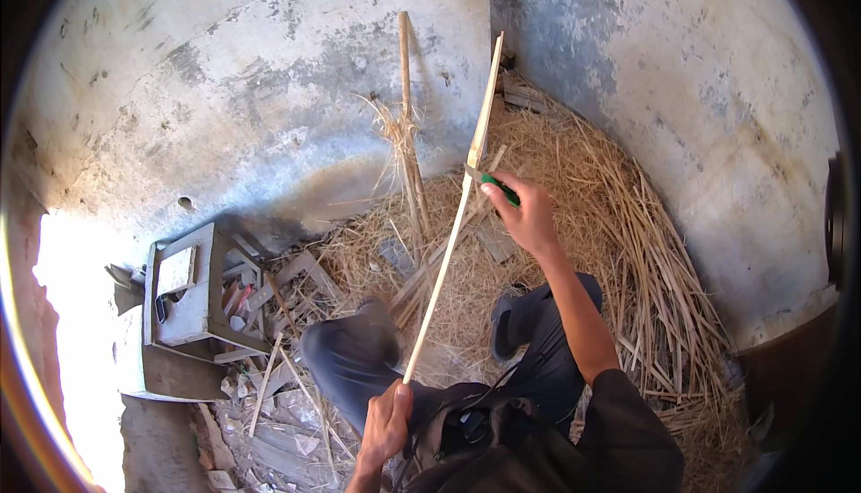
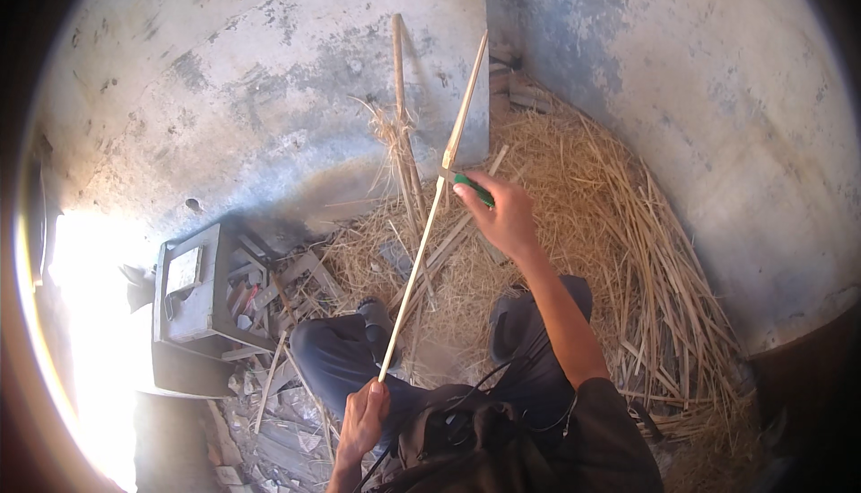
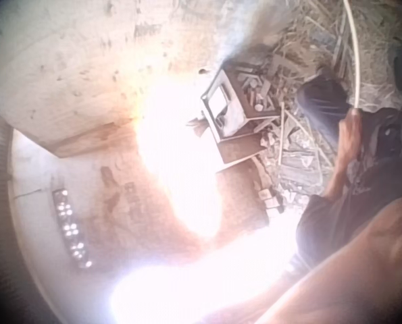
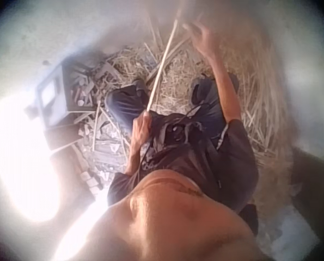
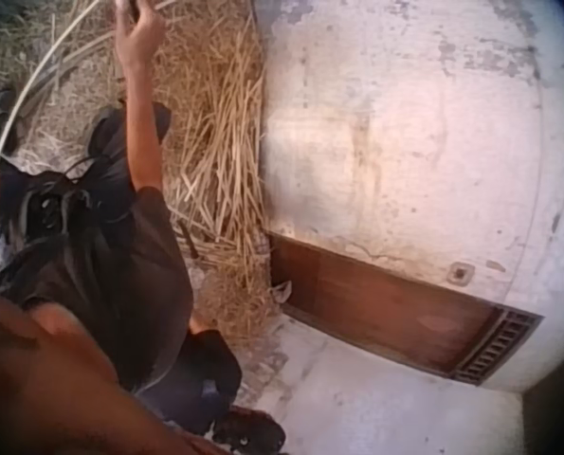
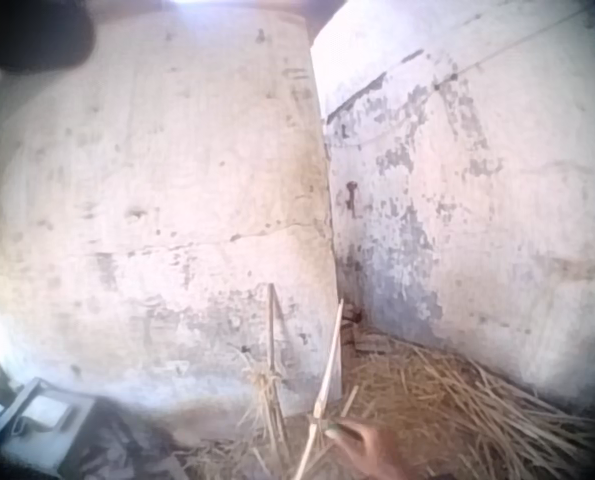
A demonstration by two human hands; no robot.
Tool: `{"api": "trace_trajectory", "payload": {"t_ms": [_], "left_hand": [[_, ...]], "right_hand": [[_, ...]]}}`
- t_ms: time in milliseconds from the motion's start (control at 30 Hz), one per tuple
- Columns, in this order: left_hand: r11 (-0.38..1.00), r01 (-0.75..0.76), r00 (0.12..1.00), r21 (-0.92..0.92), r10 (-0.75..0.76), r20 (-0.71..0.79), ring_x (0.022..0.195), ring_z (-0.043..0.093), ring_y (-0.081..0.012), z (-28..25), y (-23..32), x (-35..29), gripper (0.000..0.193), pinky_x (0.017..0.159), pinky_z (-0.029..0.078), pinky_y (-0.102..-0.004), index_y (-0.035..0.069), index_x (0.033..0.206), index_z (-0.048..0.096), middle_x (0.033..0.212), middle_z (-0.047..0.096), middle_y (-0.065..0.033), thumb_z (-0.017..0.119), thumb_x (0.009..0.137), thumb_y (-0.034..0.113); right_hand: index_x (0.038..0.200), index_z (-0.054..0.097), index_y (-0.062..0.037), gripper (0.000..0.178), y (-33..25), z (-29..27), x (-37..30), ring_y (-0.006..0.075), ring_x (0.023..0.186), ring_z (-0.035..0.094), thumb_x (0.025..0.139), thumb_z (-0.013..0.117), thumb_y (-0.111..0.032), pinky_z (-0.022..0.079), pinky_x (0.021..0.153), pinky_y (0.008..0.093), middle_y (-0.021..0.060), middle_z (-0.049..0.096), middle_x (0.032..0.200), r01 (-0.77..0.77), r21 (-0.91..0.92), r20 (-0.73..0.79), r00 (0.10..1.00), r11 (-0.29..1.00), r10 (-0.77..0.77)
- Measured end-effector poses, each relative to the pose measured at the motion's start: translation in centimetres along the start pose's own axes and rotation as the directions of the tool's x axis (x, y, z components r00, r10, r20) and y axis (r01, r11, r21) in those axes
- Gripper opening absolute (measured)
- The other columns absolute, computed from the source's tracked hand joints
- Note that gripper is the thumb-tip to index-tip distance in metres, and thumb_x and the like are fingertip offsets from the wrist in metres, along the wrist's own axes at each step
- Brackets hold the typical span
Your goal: The person sits on the floor and uses a green utility knife to shave the outer layer off a long bamboo stick. They hold the stick with their left hand and scrape the blade along its length with their right hand, producing thin shavings that fall onto the straw-covered floor.
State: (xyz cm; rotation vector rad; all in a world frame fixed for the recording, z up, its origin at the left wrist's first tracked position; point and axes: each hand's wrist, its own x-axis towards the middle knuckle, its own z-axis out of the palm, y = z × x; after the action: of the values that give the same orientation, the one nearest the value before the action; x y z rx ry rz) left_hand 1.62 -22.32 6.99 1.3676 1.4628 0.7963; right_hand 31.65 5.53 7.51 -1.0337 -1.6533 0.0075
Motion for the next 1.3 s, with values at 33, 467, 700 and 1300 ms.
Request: {"api": "trace_trajectory", "payload": {"t_ms": [33,467,700,1300], "left_hand": [[0.999,-0.024,0.999,0.022,0.025,-0.033,0.055,0.048,-0.0225,0.0,0.2,0.3,0.045,0.058,0.041,-0.0402,0.000,0.083,0.054,0.062,0.051,-0.0106,0.044,0.116,0.029],[0.976,-0.199,0.942,0.092,0.217,-0.257,0.055,0.034,-0.0152,0.8,2.3,5.3,0.036,0.052,0.032,-0.0383,0.000,0.083,0.049,0.059,0.041,-0.0087,0.056,0.113,0.020],[0.958,-0.283,0.903,0.036,0.279,-0.325,0.060,0.032,-0.0114,2.4,4.4,8.1,0.035,0.053,0.031,-0.0358,0.001,0.084,0.049,0.062,0.039,-0.0059,0.056,0.113,0.020],[0.972,-0.237,0.927,-0.004,0.225,-0.300,0.056,0.038,-0.0117,3.5,6.0,8.0,0.034,0.052,0.036,-0.0355,0.001,0.087,0.051,0.060,0.046,-0.0079,0.055,0.114,0.022]], "right_hand": [[0.113,0.079,-0.0026,0.046,0.4,-0.9,0.3,0.0091,0.054,0.059,0.109,0.062,-0.045,0.043,0.048,0.0245,0.0022,0.069,0.075,-0.238,0.222,0.203,0.960,0.946,0.194],[0.114,0.071,-0.0070,0.052,-3.2,1.0,-3.2,0.0044,0.053,0.033,0.116,0.042,-0.050,0.032,0.049,0.0239,-0.0081,0.042,0.067,-0.348,0.556,0.257,0.936,0.755,0.242],[0.104,0.068,-0.0033,0.039,-6.3,2.0,-5.9,0.0193,0.057,0.064,0.106,0.067,-0.042,0.050,0.052,0.0340,0.0057,0.065,0.074,0.332,0.353,0.082,0.920,0.875,-0.382],[0.103,0.074,-0.0091,0.028,-6.6,1.6,-5.5,0.0188,0.057,0.066,0.094,0.082,-0.035,0.050,0.051,0.0330,0.0011,0.069,0.075,0.288,0.257,0.084,0.944,0.923,-0.318]]}}
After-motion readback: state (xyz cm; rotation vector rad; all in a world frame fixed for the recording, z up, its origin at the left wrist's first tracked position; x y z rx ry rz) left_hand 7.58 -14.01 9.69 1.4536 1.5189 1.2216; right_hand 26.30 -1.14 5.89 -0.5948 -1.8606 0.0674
